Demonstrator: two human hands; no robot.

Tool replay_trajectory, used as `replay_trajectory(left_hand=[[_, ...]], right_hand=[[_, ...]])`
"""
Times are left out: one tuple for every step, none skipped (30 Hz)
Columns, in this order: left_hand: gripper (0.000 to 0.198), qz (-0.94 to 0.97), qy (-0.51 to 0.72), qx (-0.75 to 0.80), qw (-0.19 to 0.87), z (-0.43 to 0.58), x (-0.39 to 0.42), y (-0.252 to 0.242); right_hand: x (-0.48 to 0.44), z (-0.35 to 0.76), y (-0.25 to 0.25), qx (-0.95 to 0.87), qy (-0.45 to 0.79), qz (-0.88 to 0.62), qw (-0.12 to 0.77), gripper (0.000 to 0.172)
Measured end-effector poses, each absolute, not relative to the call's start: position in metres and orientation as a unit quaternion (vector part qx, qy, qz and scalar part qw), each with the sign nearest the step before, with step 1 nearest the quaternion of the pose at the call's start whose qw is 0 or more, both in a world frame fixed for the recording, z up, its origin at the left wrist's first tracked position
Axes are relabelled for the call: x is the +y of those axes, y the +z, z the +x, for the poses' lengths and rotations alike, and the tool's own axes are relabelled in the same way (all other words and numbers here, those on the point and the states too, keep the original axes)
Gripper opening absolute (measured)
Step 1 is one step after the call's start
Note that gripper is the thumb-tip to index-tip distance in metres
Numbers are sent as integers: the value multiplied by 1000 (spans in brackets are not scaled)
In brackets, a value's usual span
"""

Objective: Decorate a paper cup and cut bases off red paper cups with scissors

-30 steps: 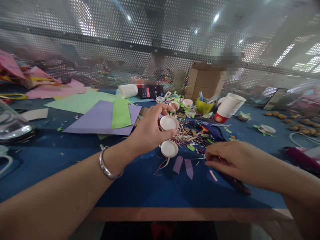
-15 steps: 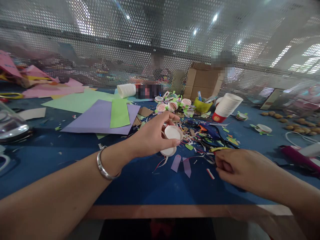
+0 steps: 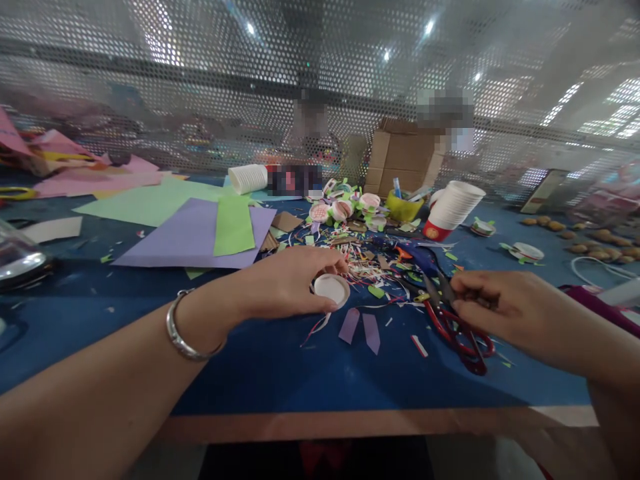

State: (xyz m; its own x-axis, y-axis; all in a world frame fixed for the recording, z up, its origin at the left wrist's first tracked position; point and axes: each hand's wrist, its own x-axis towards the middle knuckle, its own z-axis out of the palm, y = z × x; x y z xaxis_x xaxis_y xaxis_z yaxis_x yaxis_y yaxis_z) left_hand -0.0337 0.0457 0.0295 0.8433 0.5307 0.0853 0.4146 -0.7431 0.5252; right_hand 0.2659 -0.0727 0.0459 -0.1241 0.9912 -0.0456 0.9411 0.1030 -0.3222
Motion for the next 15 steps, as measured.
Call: replay_trajectory(left_hand=[[34, 927, 115, 251, 252, -34, 46, 29], [36, 928, 116, 249, 253, -34, 46, 29], [37, 927, 117, 249, 254, -34, 45, 28], [38, 927, 119, 250, 254, -34, 45, 28], [38, 926, 121, 250, 254, -34, 45, 27], [38, 926, 123, 250, 253, -34, 45, 26], [39, 926, 126, 250, 252, -34, 44, 26], [41, 925, 131, 253, 251, -34, 44, 26], [43, 921, 139, 260, 252, -34, 45, 26], [47, 914, 154, 272, 258, -34, 45, 27], [50, 903, 174, 284, 270, -33, 46, 27], [53, 888, 201, 294, 292, -33, 47, 28], [55, 869, 229, 297, 322, -33, 49, 29], [56, 849, 255, 294, 358, -32, 50, 29], [56, 828, 278, 285, 394, -32, 52, 28]], right_hand=[[-72, 266, 47, -734, 145, -654, 106, 27], [-70, 266, 49, -733, 148, -653, 120, 28], [-69, 266, 51, -733, 148, -651, 131, 29], [-67, 266, 53, -732, 146, -651, 140, 30], [-65, 265, 55, -729, 144, -651, 152, 30], [-62, 264, 57, -726, 145, -651, 168, 31], [-59, 263, 59, -720, 152, -651, 189, 30], [-56, 261, 60, -710, 169, -648, 220, 28], [-53, 259, 61, -694, 196, -642, 260, 25], [-49, 255, 61, -672, 230, -633, 308, 21], [-45, 251, 62, -641, 268, -620, 365, 16], [-41, 246, 62, -605, 306, -602, 422, 13], [-37, 241, 63, -567, 336, -582, 477, 11], [-32, 236, 63, -530, 356, -571, 516, 9], [-27, 231, 64, -502, 370, -564, 542, 7]])
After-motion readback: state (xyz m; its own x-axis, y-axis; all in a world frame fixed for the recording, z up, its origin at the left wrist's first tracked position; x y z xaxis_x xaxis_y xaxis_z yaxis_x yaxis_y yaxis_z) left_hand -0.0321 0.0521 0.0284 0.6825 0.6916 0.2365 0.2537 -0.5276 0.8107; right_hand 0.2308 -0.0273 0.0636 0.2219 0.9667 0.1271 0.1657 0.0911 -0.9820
